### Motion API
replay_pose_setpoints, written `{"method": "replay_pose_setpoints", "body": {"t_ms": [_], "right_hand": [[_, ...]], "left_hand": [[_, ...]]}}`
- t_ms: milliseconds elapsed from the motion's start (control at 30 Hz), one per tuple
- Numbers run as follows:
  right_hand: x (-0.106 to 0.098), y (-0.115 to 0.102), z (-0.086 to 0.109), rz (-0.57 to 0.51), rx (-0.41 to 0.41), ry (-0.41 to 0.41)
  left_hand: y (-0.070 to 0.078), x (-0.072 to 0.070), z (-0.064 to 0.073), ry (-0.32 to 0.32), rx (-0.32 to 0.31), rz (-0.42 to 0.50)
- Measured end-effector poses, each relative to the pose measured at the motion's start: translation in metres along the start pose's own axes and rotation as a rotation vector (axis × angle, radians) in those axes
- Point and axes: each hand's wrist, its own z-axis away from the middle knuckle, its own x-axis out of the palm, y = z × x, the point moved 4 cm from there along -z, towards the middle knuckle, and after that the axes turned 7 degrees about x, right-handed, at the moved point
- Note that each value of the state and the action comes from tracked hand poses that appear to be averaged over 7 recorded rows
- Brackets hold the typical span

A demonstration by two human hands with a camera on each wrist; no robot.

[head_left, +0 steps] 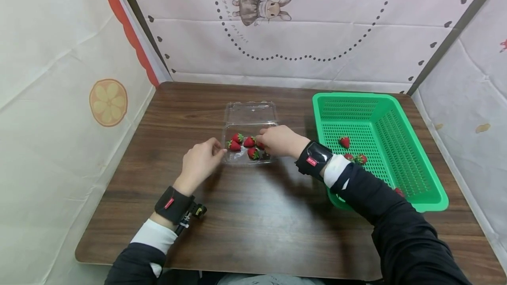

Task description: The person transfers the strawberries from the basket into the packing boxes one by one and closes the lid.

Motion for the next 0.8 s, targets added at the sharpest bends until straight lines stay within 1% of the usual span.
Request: {"method": "replay_pose_setpoints", "body": {"t_ms": [133, 333, 600, 800], "right_hand": [[0.006, -0.003, -0.002, 0.001, -0.013, 0.005], [0.013, -0.008, -0.007, 0.043, -0.05, 0.03], [0.017, -0.008, -0.01, 0.041, -0.029, 0.026], [0.019, -0.008, -0.01, 0.053, -0.032, 0.044]], "left_hand": [[-0.002, 0.002, 0.001, -0.014, -0.016, 0.002], [-0.004, 0.004, 0.001, -0.022, -0.032, 0.005], [-0.005, 0.006, 0.001, -0.022, -0.041, 0.022], [-0.006, 0.007, 0.001, -0.019, -0.037, 0.03]]}}
